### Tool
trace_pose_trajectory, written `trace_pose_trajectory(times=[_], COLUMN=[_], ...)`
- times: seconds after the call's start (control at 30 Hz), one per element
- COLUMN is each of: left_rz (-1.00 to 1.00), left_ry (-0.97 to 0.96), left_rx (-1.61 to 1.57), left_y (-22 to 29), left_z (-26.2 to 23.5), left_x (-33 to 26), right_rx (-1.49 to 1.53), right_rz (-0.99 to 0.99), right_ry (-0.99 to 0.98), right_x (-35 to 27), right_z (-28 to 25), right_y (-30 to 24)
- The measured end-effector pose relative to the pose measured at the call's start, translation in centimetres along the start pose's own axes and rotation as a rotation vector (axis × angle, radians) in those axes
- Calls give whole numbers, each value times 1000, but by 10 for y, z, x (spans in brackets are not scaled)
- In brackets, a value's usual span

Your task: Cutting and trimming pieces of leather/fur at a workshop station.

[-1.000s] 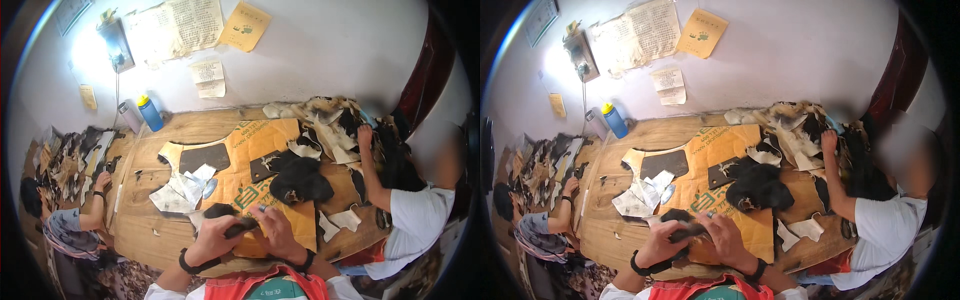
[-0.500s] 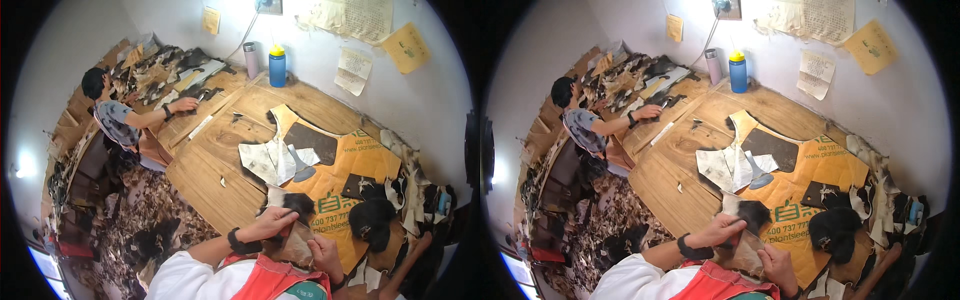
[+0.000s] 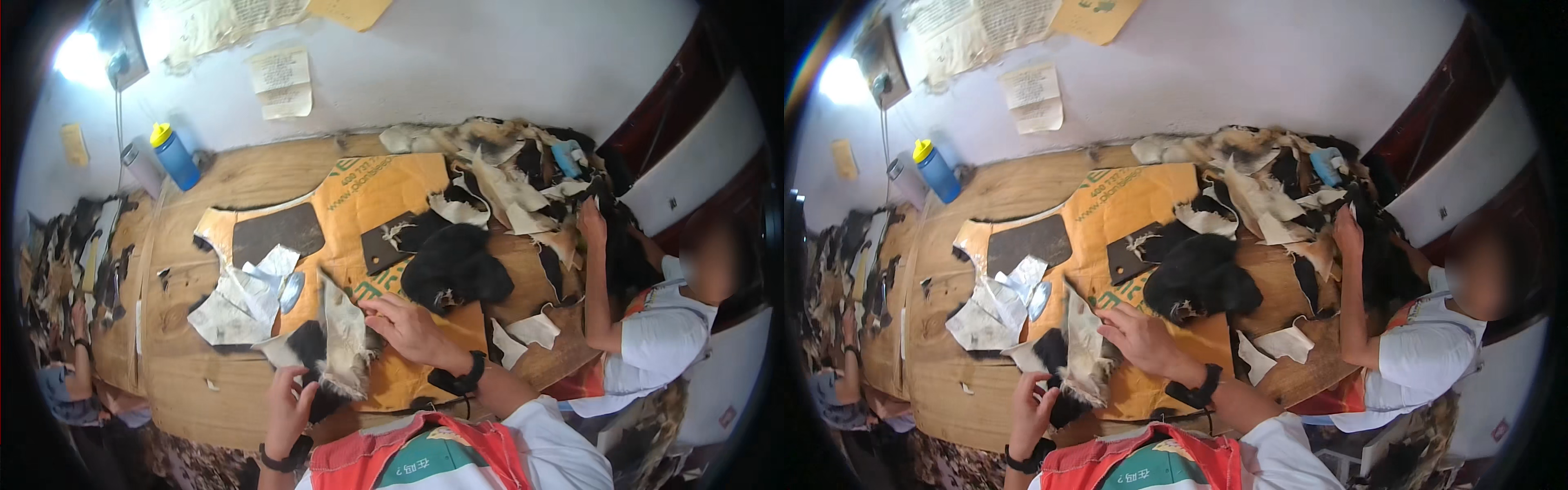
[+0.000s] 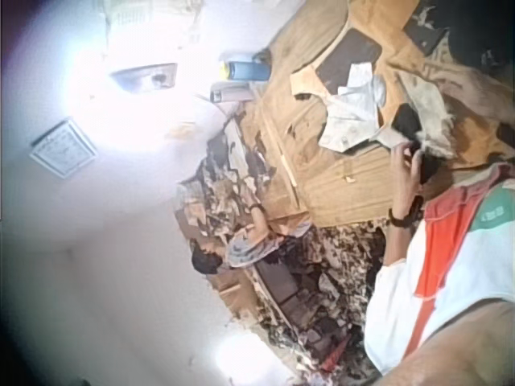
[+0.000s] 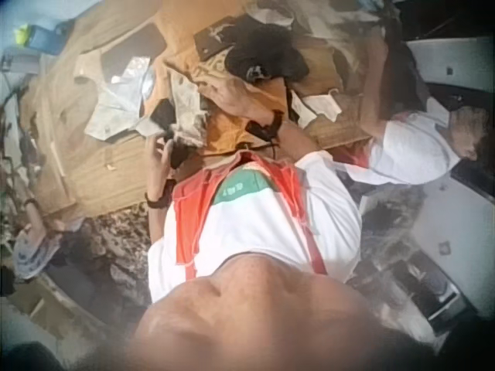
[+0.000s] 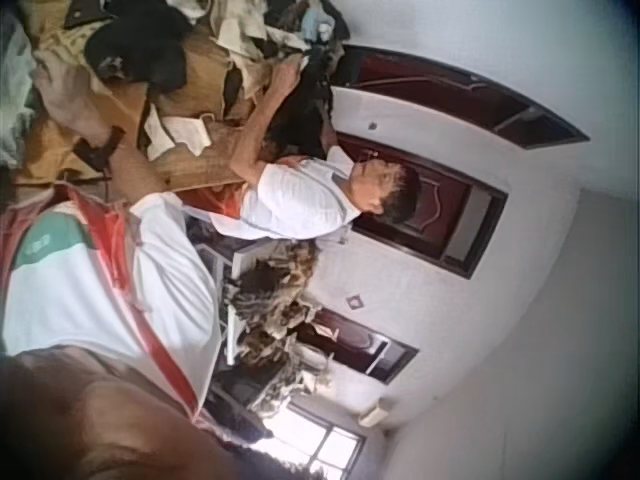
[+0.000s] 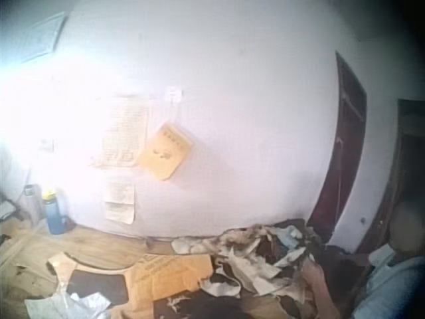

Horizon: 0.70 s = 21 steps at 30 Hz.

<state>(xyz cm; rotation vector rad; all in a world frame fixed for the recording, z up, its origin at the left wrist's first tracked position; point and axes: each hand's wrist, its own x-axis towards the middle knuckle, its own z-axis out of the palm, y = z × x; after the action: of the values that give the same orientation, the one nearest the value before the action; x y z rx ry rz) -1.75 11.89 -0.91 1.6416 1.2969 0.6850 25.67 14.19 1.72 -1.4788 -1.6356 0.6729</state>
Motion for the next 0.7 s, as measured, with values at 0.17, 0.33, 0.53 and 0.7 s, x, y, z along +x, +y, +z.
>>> trace_pose_trajectory(times=[0.17,0.33,0.53,0.7], left_rz=[58,-21,77,119], left_ry=[4,-62,-67,-58], left_rx=[58,47,169,302], left_y=[-8,16,14,24], left_z=[8,11,17,23], left_x=[11,15,18,28], right_rx=[-109,-295,-626,-481], right_rz=[133,226,-72,-15], right_ry=[146,180,37,-144], right_x=[-12,-28,-27,-4], right_z=[-86,-131,-91,-94], right_y=[23,59,67,61])
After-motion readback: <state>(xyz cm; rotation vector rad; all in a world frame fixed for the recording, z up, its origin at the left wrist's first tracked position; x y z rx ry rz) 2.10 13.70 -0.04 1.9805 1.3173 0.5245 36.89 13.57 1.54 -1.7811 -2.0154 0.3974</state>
